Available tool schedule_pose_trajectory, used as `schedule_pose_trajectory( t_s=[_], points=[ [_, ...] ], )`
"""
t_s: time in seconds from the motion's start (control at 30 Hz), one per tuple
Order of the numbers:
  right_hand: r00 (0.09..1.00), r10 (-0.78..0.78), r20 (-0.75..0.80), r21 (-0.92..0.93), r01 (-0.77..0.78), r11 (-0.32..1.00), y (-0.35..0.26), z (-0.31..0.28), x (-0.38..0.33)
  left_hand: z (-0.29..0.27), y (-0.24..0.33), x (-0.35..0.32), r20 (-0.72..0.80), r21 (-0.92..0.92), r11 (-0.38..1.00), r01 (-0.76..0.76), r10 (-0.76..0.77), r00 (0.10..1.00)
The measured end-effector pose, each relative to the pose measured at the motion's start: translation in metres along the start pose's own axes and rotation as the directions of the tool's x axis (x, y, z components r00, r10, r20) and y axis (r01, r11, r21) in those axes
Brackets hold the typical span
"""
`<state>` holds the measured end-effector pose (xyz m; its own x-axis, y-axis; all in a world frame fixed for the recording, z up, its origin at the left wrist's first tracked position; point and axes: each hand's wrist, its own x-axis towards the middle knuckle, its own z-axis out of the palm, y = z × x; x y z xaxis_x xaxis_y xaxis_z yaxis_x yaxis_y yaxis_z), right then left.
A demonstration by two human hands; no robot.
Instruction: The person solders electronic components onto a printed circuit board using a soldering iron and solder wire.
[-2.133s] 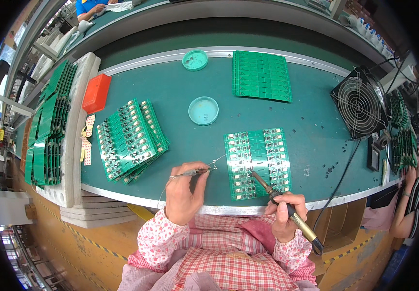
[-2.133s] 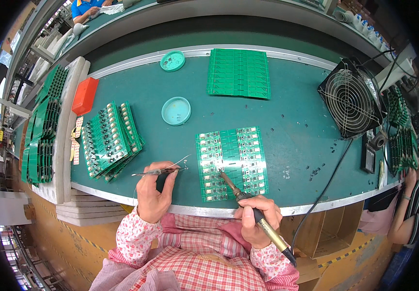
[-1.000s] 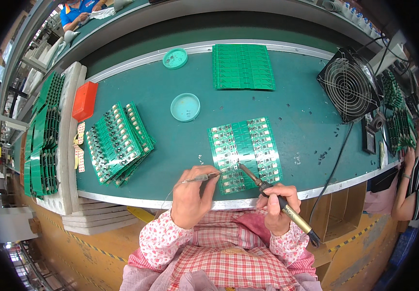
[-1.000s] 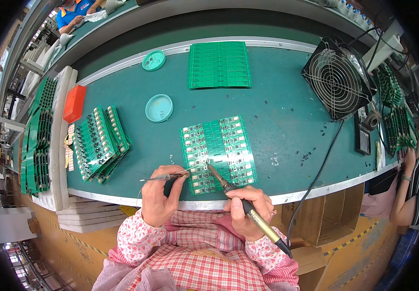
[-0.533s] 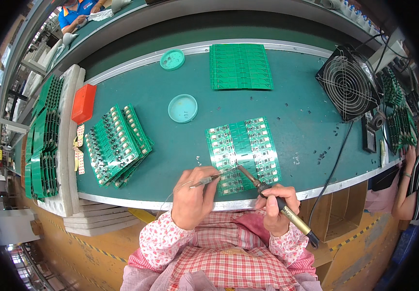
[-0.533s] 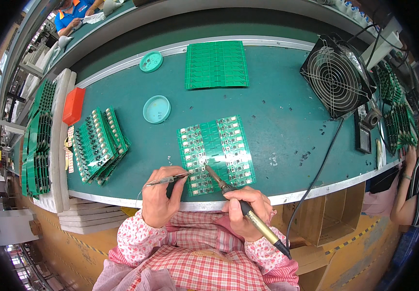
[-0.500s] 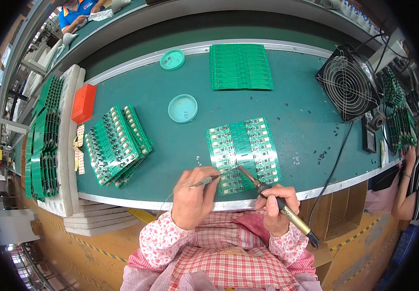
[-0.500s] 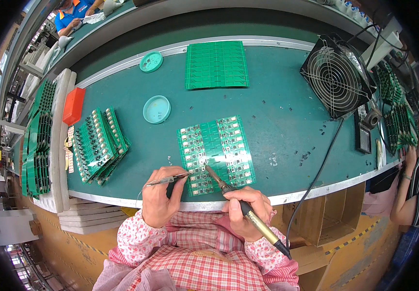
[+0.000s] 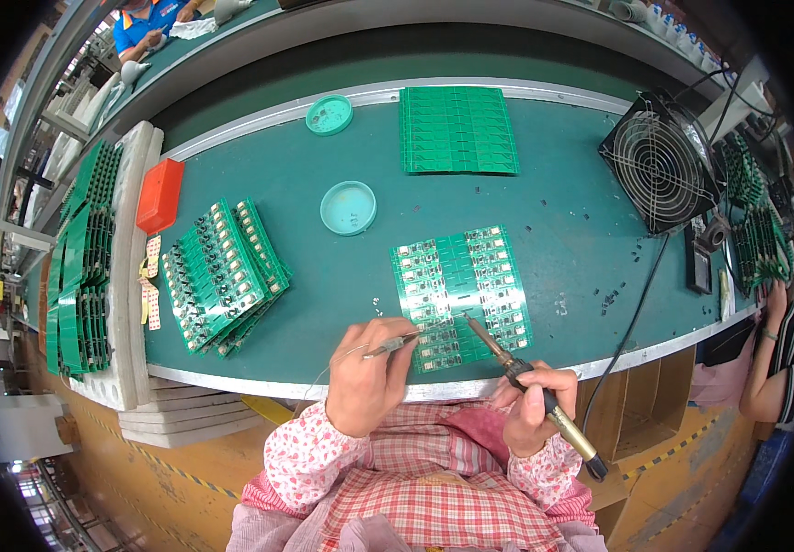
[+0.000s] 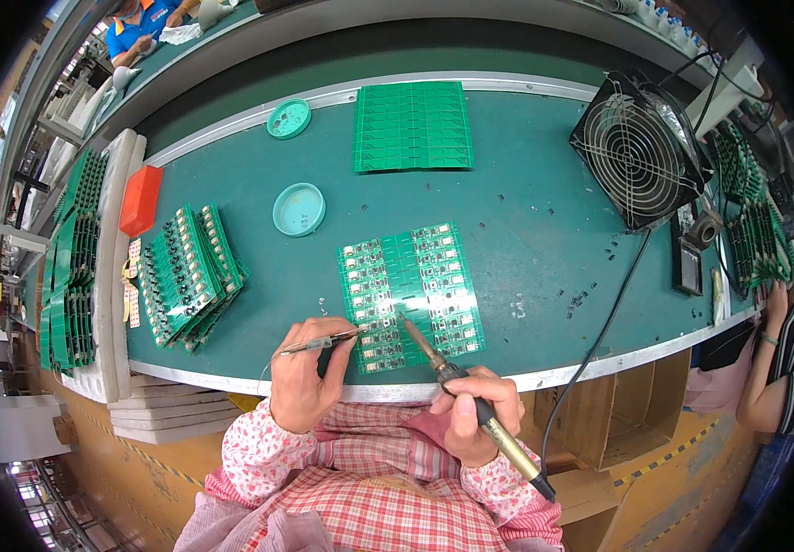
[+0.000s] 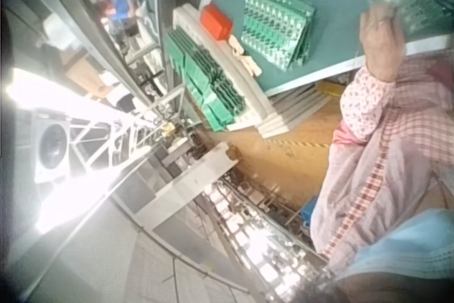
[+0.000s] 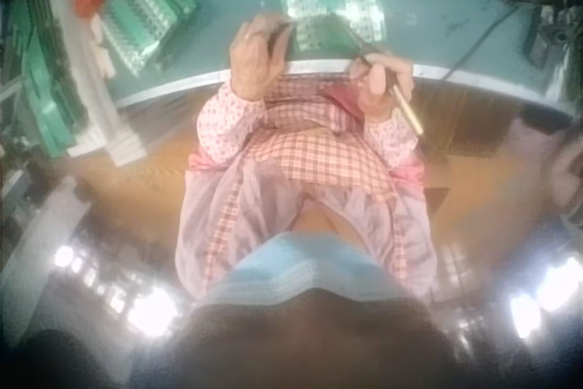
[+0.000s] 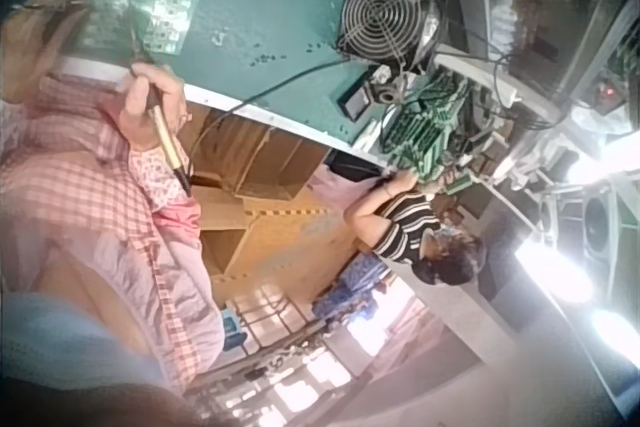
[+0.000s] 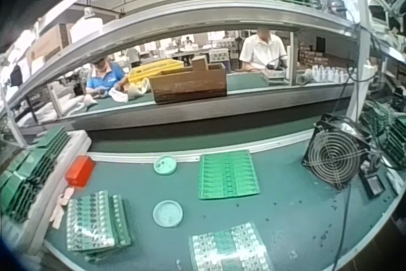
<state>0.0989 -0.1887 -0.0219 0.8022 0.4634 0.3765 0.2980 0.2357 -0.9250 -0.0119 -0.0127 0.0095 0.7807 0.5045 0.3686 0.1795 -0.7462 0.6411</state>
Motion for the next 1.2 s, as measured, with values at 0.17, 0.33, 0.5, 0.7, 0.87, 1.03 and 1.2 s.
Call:
schedule_pose_trajectory(
  t_s=[0.17,0.33,0.5,0.7,0.87,1.03,1.2],
  points=[
    [0.998,-0.055,-0.001,0.065,0.055,0.996,-0.007,0.001,0.001,-0.001,0.001,0.000,0.008,0.004,1.000,0.015,-0.015,1.000],
    [0.999,-0.043,0.032,0.076,0.041,0.996,-0.007,0.000,0.001,0.001,-0.001,-0.001,-0.001,0.002,1.000,0.005,-0.005,1.000],
    [0.997,-0.058,0.051,0.061,0.055,0.997,-0.006,0.000,0.003,0.001,-0.001,-0.001,-0.009,-0.001,1.000,0.001,-0.001,1.000],
    [0.998,-0.021,0.051,0.094,0.016,0.995,-0.007,0.002,0.002,0.001,-0.002,-0.001,-0.009,-0.005,1.000,0.000,0.000,1.000],
    [0.981,0.068,0.181,-0.008,-0.067,0.998,-0.007,0.002,0.006,0.000,-0.001,-0.001,-0.011,-0.009,1.000,0.006,-0.006,1.000],
    [0.965,0.066,0.252,-0.130,-0.033,0.991,-0.010,0.006,0.012,0.000,-0.001,0.000,-0.008,-0.009,1.000,0.000,0.000,1.000],
    [0.953,0.021,0.303,-0.183,0.036,0.982,-0.008,0.009,0.016,-0.001,-0.001,0.000,-0.007,-0.004,1.000,-0.010,0.010,1.000]
  ],
)
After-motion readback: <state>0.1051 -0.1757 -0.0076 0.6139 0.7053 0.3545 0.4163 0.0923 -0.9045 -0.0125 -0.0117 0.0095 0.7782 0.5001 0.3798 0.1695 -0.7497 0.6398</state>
